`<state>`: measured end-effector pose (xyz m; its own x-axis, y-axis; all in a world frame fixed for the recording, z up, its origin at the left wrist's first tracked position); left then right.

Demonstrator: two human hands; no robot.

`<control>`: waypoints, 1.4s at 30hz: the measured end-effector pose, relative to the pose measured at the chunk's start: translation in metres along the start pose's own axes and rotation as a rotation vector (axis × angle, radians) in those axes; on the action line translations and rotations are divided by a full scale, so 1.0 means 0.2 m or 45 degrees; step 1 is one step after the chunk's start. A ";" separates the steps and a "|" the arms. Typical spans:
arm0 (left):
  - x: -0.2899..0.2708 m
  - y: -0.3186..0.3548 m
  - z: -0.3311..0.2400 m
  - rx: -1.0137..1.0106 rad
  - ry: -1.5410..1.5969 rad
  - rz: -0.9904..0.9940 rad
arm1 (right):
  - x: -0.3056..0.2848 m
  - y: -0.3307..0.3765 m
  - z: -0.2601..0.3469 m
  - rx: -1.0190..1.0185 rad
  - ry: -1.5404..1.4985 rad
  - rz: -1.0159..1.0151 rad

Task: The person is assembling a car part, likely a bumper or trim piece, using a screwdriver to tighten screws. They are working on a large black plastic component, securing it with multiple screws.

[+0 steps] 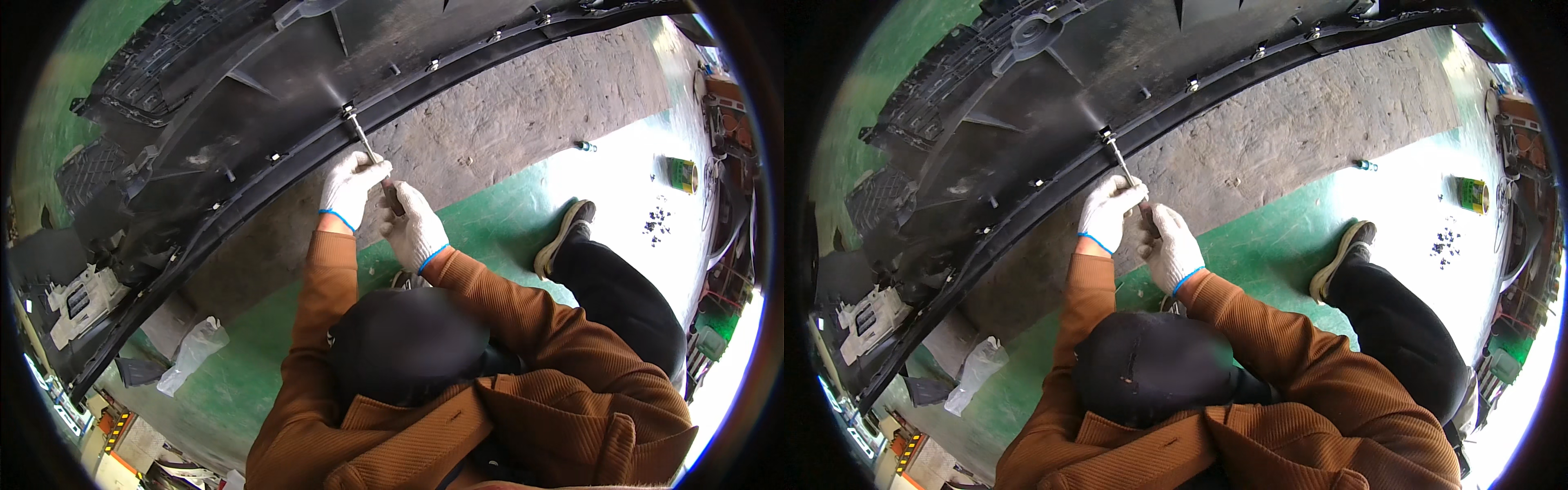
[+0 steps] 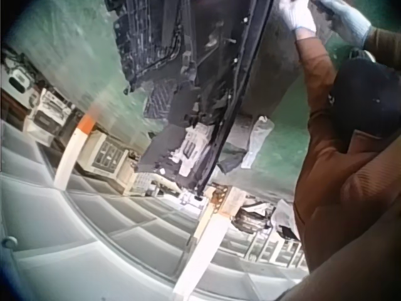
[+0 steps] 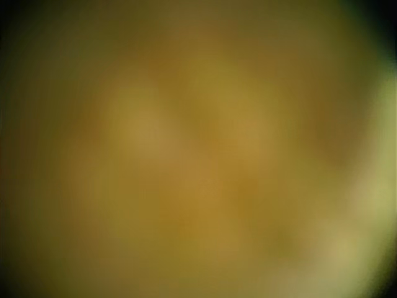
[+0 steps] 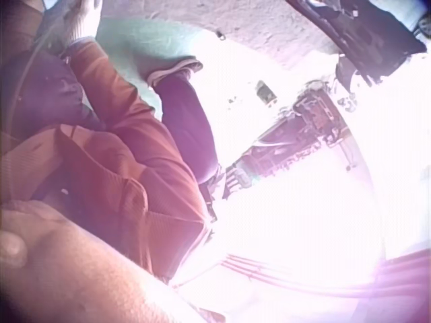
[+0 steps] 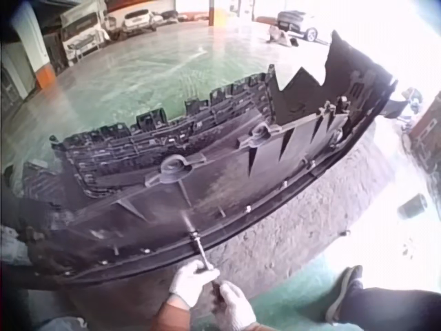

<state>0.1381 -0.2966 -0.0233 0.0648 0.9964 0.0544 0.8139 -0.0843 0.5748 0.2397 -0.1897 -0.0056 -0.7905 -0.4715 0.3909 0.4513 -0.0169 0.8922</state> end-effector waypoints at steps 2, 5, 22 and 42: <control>0.01 0.00 0.01 0.118 -0.155 -0.085 | 0.01 0.02 0.02 -0.217 0.063 -0.022; 0.05 0.04 -0.02 -0.077 0.087 0.010 | -0.04 -0.03 -0.02 0.136 -0.197 0.165; 0.04 -0.05 0.07 0.102 0.044 0.127 | 0.06 0.02 0.00 -0.159 0.076 0.090; -0.03 0.00 -0.11 -0.235 0.165 0.100 | 0.12 -0.07 0.01 -0.354 0.364 0.290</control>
<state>0.1240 -0.3019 -0.0057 0.0395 0.9785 0.2025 0.6889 -0.1735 0.7038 0.2143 -0.1991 -0.0084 -0.5297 -0.7142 0.4574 0.7253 -0.1018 0.6809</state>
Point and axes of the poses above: each hand's wrist, its own y-axis away from the middle knuckle, its own x-axis out of the palm, z = x × y, the point moved 5 cm from there along -y, towards the middle knuckle, and after that the axes turned 10 degrees about -z, right-handed, at the moved point
